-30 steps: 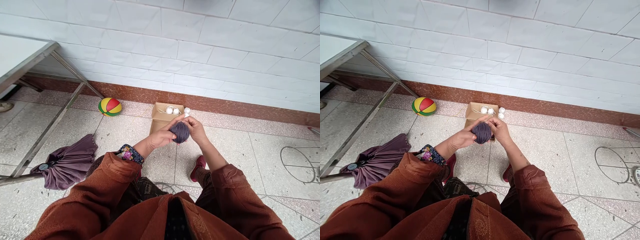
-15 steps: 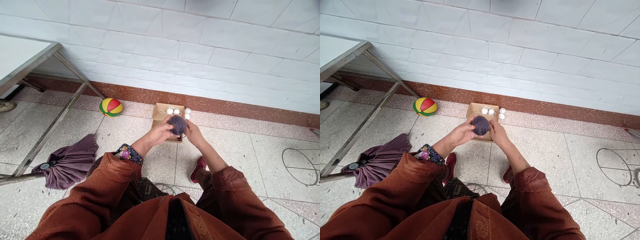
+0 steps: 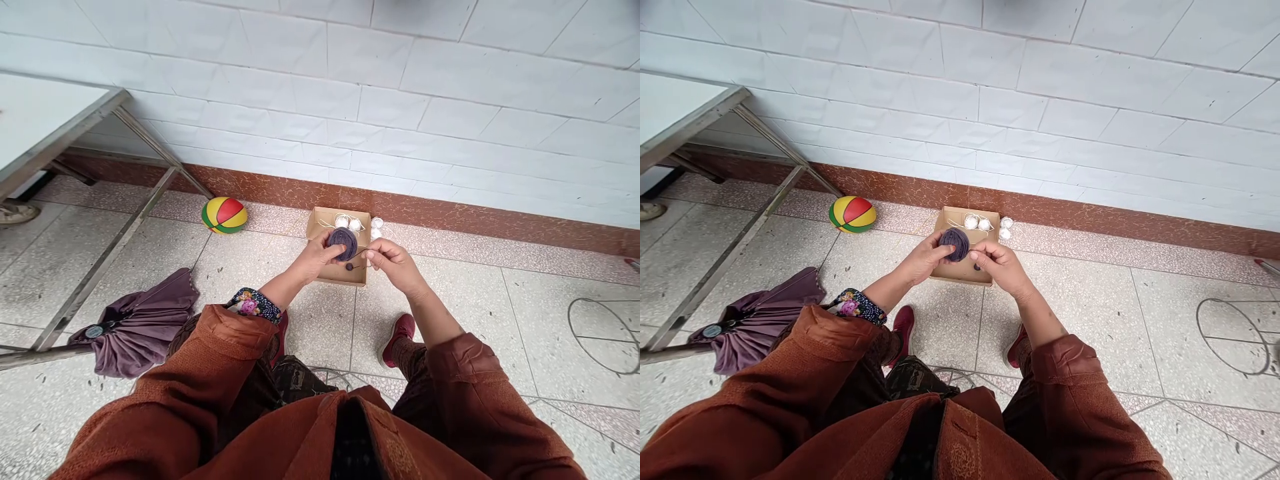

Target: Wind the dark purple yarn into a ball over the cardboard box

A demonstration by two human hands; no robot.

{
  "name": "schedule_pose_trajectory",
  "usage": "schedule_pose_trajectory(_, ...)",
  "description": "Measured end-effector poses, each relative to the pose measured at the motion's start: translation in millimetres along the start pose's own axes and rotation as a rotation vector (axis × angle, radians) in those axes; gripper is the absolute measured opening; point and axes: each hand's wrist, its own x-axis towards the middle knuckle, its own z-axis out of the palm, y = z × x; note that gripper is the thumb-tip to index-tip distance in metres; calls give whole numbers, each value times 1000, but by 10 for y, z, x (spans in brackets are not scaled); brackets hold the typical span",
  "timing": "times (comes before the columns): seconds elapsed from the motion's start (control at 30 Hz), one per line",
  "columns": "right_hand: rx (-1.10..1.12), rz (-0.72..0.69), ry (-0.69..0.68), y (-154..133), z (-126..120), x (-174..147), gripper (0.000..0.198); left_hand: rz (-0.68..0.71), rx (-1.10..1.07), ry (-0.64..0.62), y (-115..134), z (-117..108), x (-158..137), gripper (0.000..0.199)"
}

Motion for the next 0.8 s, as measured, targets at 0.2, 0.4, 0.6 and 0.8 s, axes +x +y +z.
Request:
schedule_pose_trajectory(0.2, -26, -14, 207, 45, -54, 67, 38, -89, 190, -212, -34, 57, -101, 54)
schedule_pose_trajectory(0.4, -94, 57, 320, 182, -31, 117, 34, -99, -79, -438, -11, 62, -189, 67)
schedule_pose_trajectory(0.6, -129, 117, 249, 296, 81, 125, 32, -106, -358, -528, 48, 111, -231, 71)
schedule_pose_trajectory(0.8, -220, 112, 159, 375, 165, 89, 35, 20, -469, -328, 56, 84, -142, 64)
